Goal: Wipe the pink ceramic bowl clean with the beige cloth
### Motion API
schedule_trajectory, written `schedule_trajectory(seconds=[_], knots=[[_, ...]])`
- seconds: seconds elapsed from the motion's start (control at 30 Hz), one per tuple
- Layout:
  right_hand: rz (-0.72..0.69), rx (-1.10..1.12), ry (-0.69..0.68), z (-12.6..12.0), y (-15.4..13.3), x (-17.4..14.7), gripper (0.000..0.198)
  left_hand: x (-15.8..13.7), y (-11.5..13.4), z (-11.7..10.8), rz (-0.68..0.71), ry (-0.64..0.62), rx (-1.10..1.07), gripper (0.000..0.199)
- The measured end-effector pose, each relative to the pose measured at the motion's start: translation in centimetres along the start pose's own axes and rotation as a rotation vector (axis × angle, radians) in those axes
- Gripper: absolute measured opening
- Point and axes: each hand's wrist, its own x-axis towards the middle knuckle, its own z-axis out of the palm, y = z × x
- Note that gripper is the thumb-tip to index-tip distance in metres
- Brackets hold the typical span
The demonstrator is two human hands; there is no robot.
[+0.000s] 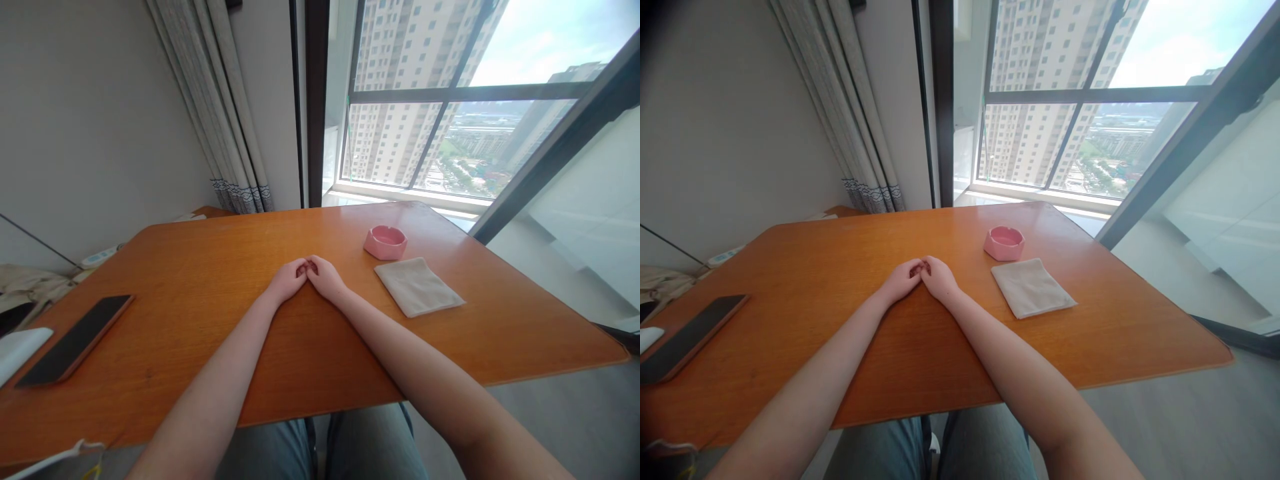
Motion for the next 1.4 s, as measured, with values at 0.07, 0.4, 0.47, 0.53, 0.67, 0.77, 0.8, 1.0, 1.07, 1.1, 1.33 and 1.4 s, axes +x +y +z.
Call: schedule_trajectory(seconds=[0.07, 0.4, 0.47, 0.53, 0.67, 0.77, 0.8, 1.0, 1.07, 1.1, 1.33, 1.4], knots=[[-0.016, -0.006, -0.017, -0.3, 0.1, 0.1, 0.017, 0.0, 0.0, 0.0, 0.003, 0.000, 0.004, 0.016], [-0.064, -0.096, -0.129, -1.6, -0.5, 0.2, 0.024, 0.0, -0.1, -0.1, -0.001, -0.008, 0.001, 0.019], [-0.105, -0.247, -0.160, -3.6, -0.4, 0.4, 0.027, -0.1, 0.1, -0.1, -0.007, -0.032, -0.010, 0.022], [-0.106, -0.437, 0.000, -6.5, 0.2, 0.5, 0.032, -0.1, 0.2, -0.3, -0.021, -0.058, -0.017, 0.024], [0.133, -0.668, 0.445, -11.8, 2.6, 0.5, 0.035, -0.2, 0.6, -0.4, -0.042, -0.064, -0.018, 0.024], [0.358, -0.741, 0.384, -13.3, 4.3, 0.3, 0.035, -0.2, 0.6, -0.4, -0.044, -0.062, -0.023, 0.024], [0.411, -0.756, 0.325, -13.4, 4.7, 0.2, 0.037, -0.2, 0.5, -0.4, -0.042, -0.062, -0.024, 0.024], [0.481, -0.751, 0.222, -13.0, 5.1, 0.1, 0.030, -0.2, 0.2, -0.3, -0.043, -0.067, 0.003, 0.024], [0.409, -0.750, 0.229, -12.7, 4.7, 0.2, 0.027, -0.2, 0.5, -0.3, -0.030, -0.058, 0.051, 0.024], [0.351, -0.754, 0.227, -12.5, 4.4, 0.3, 0.025, -0.2, 0.8, -0.3, 0.001, -0.038, 0.094, 0.024], [-0.249, -0.645, -0.011, -8.4, 0.7, 0.8, 0.011, -0.7, 3.8, -1.1, 0.340, 0.190, 0.502, 0.050], [-0.397, -0.581, -0.078, -7.2, -0.2, 0.6, 0.012, -0.7, 4.1, -1.4, 0.368, 0.148, 0.557, 0.047]])
